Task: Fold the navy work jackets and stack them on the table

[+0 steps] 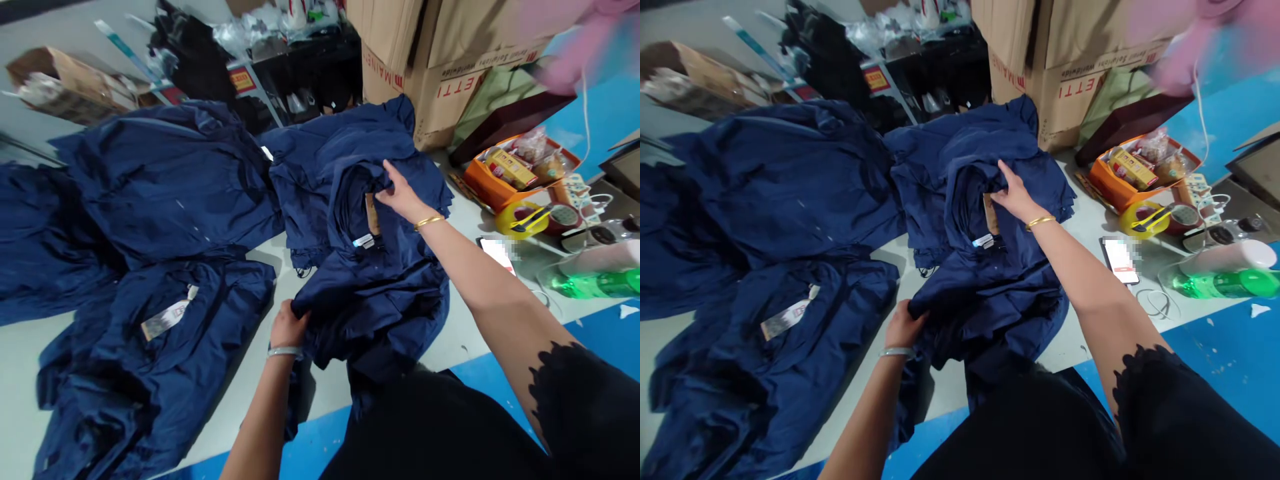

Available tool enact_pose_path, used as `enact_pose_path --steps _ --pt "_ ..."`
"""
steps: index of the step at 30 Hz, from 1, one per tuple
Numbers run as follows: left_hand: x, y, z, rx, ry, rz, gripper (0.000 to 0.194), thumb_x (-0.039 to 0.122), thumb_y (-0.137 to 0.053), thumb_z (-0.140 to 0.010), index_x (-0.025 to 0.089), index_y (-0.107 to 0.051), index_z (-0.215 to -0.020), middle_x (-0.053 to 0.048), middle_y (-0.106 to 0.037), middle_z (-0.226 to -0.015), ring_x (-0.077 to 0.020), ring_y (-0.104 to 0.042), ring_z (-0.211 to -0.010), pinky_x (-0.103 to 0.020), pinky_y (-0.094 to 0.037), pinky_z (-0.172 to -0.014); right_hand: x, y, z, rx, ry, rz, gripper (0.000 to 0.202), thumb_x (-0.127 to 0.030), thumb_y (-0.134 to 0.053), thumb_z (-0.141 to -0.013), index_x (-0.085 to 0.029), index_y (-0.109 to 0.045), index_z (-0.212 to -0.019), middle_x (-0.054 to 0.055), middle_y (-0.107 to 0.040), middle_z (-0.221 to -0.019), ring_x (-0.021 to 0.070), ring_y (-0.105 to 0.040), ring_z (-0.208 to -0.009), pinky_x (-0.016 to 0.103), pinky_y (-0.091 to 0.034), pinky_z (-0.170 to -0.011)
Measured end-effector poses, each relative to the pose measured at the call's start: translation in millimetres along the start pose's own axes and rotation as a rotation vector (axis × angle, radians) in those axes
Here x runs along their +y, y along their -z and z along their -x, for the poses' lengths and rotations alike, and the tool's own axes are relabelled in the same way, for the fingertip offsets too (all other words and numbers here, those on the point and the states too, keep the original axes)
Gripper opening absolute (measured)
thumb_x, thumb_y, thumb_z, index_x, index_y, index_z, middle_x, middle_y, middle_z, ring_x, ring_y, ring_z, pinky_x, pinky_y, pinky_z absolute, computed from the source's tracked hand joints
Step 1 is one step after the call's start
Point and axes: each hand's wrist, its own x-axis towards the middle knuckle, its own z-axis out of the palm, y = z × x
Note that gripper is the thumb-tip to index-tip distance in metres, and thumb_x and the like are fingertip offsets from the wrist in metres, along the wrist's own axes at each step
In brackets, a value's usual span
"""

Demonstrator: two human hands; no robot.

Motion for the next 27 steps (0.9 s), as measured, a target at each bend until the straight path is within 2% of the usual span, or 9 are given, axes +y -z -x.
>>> enact_pose_path --steps 2,4,7,9,11,14,20,23,27 --pt "11 -0.1 -14 0.078 -0.05 -0.12 0.079 0.047 -0.068 -0.087 0.015 -0.042 -0.155 -0.025 -0.052 -0.155 -0.0381 -0.051 -0.143 -0.05 -0.044 -0.114 2 -10 10 -0.045 -0.103 0.083 0.094 -0.039 -0.073 -0.09 -0.022 -0.021 -0.167 0.015 -0.021 -0.171 0.033 -0.024 -0.158 0.054 -0.026 -0.127" --pt "26 -1.0 -28 0.117 -0.121 -0.167 0.091 0.053 -0.066 -0.09 0.014 -0.03 -0.164 -0.027 -0.031 -0.168 -0.0407 -0.03 -0.156 -0.055 -0.032 -0.123 2 -13 36 -0.044 -0.274 0.205 0.093 -0.042 -0.072 -0.09 -0.024 -0.024 -0.167 0.017 -0.01 -0.175 0.0393 -0.012 -0.161 0.061 -0.025 -0.126" --pt "55 -1.0 -55 0.115 -0.212 -0.157 0.087 0.055 -0.058 -0.096 0.022 -0.024 -0.168 -0.022 -0.014 -0.175 -0.0419 -0.011 -0.161 -0.059 -0.026 -0.126 7 -12 74 0.016 -0.558 0.323 0.084 -0.049 -0.061 -0.096 -0.031 -0.022 -0.168 0.016 0.003 -0.176 0.0485 -0.001 -0.16 0.077 -0.028 -0.116" --pt "76 -0.5 -80 0.117 -0.221 -0.128 0.076 0.053 -0.051 -0.1 0.032 -0.025 -0.168 -0.016 -0.006 -0.177 -0.0425 -0.006 -0.162 -0.063 -0.028 -0.124 17 -11 85 0.04 -0.652 0.345 0.078 -0.05 -0.055 -0.099 -0.036 -0.02 -0.168 0.014 0.009 -0.177 0.0482 0.002 -0.16 0.08 -0.03 -0.113" --pt "94 -2.1 -108 0.11 -0.185 -0.092 0.068 0.051 -0.046 -0.103 0.04 -0.024 -0.167 -0.011 0.0 -0.178 -0.0444 -0.004 -0.162 -0.068 -0.032 -0.12 31 -13 87 0.028 -0.665 0.365 0.075 -0.047 -0.054 -0.1 -0.039 -0.022 -0.167 0.011 0.012 -0.177 0.0456 0.003 -0.161 0.079 -0.031 -0.113" --pt "108 -12.0 -147 0.05 -0.102 -0.07 0.068 0.048 -0.048 -0.102 0.048 -0.022 -0.165 -0.008 0.006 -0.178 -0.0476 -0.005 -0.161 -0.073 -0.037 -0.114 53 -20 83 -0.08 -0.623 0.422 0.079 -0.037 -0.059 -0.096 -0.043 -0.024 -0.166 0.007 0.015 -0.177 0.0443 0.008 -0.161 0.078 -0.035 -0.112" --pt "101 -39.0 -192 -0.029 -0.051 -0.14 0.072 0.034 -0.058 -0.099 0.051 -0.029 -0.162 -0.008 0.005 -0.178 -0.0489 -0.004 -0.16 -0.078 -0.031 -0.114 82 -40 79 -0.317 -0.59 0.531 0.09 -0.018 -0.065 -0.086 -0.047 -0.028 -0.163 0.003 0.013 -0.177 0.0453 0.006 -0.161 0.078 -0.035 -0.112" --pt "98 -41.0 -206 -0.021 -0.052 -0.16 0.07 0.036 -0.06 -0.097 0.05 -0.033 -0.161 -0.007 0.002 -0.179 -0.0479 -0.004 -0.16 -0.076 -0.03 -0.116 87 -51 68 -0.358 -0.597 0.561 0.098 -0.013 -0.067 -0.082 -0.05 -0.025 -0.163 0.002 0.012 -0.177 0.0461 0.006 -0.16 0.082 -0.032 -0.11" --pt "99 -34.0 -228 -0.01 -0.035 -0.152 0.069 0.034 -0.056 -0.098 0.047 -0.034 -0.162 -0.005 0.001 -0.179 -0.0467 -0.004 -0.161 -0.076 -0.028 -0.118 92 -64 43 -0.356 -0.583 0.531 0.1 -0.011 -0.066 -0.083 -0.052 -0.022 -0.163 0.003 0.011 -0.178 0.0446 0.008 -0.161 0.083 -0.029 -0.111"
